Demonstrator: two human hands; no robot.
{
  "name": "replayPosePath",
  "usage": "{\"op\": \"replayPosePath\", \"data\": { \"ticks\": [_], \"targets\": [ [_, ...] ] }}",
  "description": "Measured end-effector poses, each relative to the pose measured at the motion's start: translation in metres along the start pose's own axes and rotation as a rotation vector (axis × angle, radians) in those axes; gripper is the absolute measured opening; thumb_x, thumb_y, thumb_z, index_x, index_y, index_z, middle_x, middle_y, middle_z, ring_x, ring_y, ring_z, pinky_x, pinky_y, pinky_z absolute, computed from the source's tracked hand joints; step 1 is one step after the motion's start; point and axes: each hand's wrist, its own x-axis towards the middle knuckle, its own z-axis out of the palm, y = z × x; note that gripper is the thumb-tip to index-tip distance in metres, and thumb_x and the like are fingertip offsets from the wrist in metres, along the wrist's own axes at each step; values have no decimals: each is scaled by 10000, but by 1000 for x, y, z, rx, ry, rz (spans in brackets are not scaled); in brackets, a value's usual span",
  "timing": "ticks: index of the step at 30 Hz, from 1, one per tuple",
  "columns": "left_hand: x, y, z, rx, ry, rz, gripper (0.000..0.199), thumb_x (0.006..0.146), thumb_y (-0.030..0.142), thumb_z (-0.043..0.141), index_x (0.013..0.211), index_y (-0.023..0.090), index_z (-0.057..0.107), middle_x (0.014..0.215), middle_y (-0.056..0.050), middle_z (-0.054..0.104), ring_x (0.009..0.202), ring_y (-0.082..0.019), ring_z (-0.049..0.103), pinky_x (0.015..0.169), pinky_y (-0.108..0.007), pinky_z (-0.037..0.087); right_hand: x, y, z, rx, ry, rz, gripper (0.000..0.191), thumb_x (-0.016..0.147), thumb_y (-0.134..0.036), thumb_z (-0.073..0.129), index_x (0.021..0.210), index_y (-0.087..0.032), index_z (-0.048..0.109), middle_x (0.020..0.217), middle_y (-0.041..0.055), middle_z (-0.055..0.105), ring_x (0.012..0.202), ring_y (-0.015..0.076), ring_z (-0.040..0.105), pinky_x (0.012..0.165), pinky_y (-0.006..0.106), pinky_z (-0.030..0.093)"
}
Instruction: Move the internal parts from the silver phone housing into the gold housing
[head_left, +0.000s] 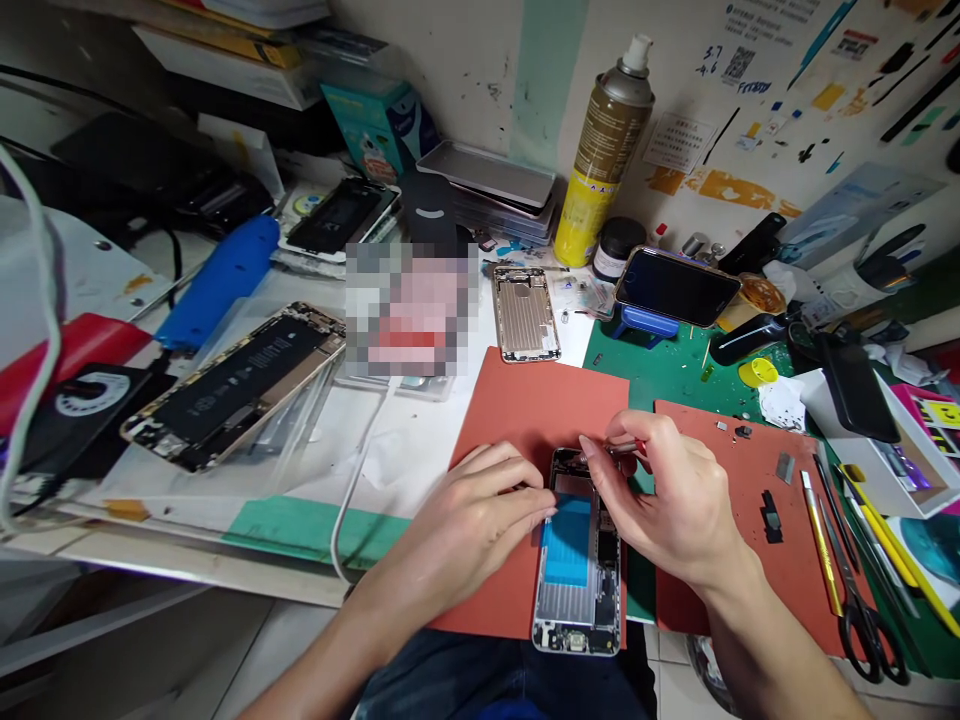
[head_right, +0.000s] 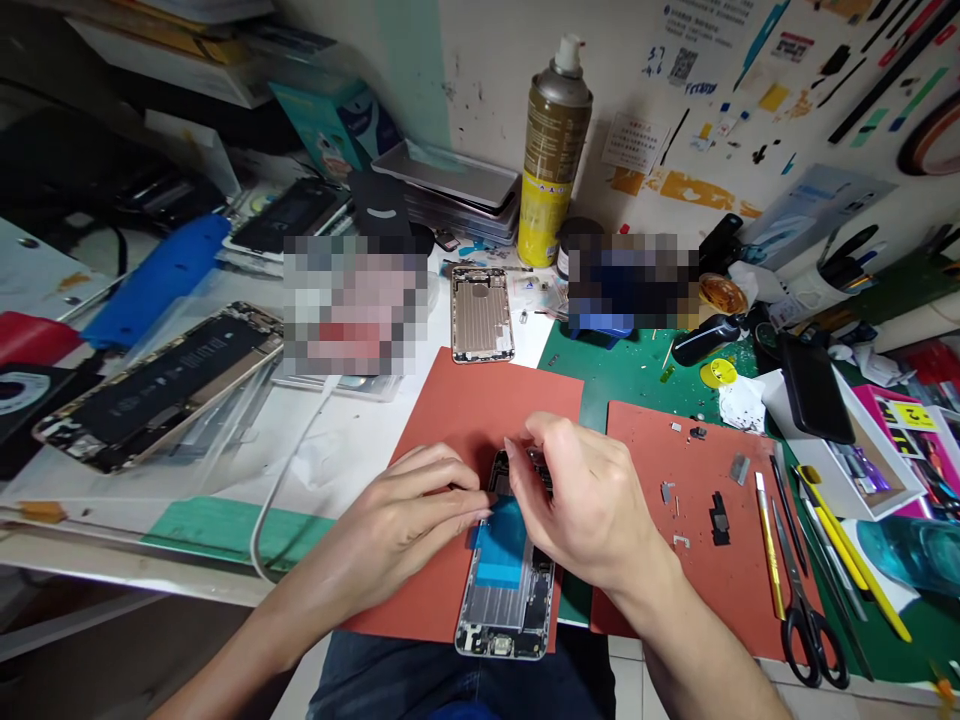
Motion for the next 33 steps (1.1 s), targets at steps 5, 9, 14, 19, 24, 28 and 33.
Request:
{"op": "replayPosePath", "data": {
  "ticks": [5, 9, 14, 19, 24, 28, 33],
  "targets": [
    [0, -1, 0, 0, -6, -9, 153, 1068, 166, 623, 1071, 204, 771, 994, -18, 717, 952, -197, 573, 837, -357, 490, 0, -1, 0, -17, 8, 5, 163, 1011, -164, 691, 1078, -215, 552, 784, -38, 688, 616, 119, 690, 538, 260, 507],
    [0, -1, 1, 4, -5, 0, 160, 1077, 179, 612, 1064, 206, 769, 980, -20, 716, 945, -197, 577, 834, -358, 493, 2, -1, 0, -10, 17, 11, 162, 1010, -166, 690, 1080, -228, 557, 790, -42, 706, 600, 113, 686, 537, 251, 532],
    [0, -1, 0, 9, -6, -3, 167, 1081, 191, 608, 1065, 204, 773, 979, -21, 716, 949, -196, 579, 840, -361, 499, 1, -2, -1, 0, 9, 15, 164, 1002, -157, 687, 1082, -230, 564, 793, -40, 711, 603, 119, 695, 541, 255, 548],
    [0, 0, 0, 20, 0, -1, 180, 1086, 198, 600, 1065, 212, 779, 972, -17, 719, 941, -191, 583, 839, -355, 502, 0, -1, 0, 11, 9, 22, 162, 1006, -155, 679, 1089, -229, 561, 790, -42, 706, 589, 116, 685, 540, 253, 551],
    [0, -1, 1, 9, -7, -7, 161, 1077, 183, 616, 1055, 208, 773, 984, -12, 719, 953, -189, 583, 852, -351, 492, 1, -1, 1, -10, 11, 16, 170, 1001, -154, 691, 1085, -229, 563, 802, -42, 707, 602, 115, 693, 546, 249, 553],
    [0, -1, 1, -1, -5, -4, 154, 1072, 175, 622, 1042, 200, 771, 978, -12, 717, 951, -187, 584, 855, -349, 489, 1, -1, 1, -16, 12, 8, 175, 999, -150, 696, 1082, -227, 561, 798, -43, 702, 597, 111, 682, 548, 248, 548],
    [1, 1, -1, 16, 1, -5, 179, 1078, 191, 612, 1037, 211, 785, 963, -14, 722, 940, -188, 595, 844, -346, 504, 0, -1, 0, -33, 9, 9, 167, 1005, -163, 689, 1087, -231, 561, 790, -45, 698, 595, 111, 671, 544, 253, 539]
  ]
}}
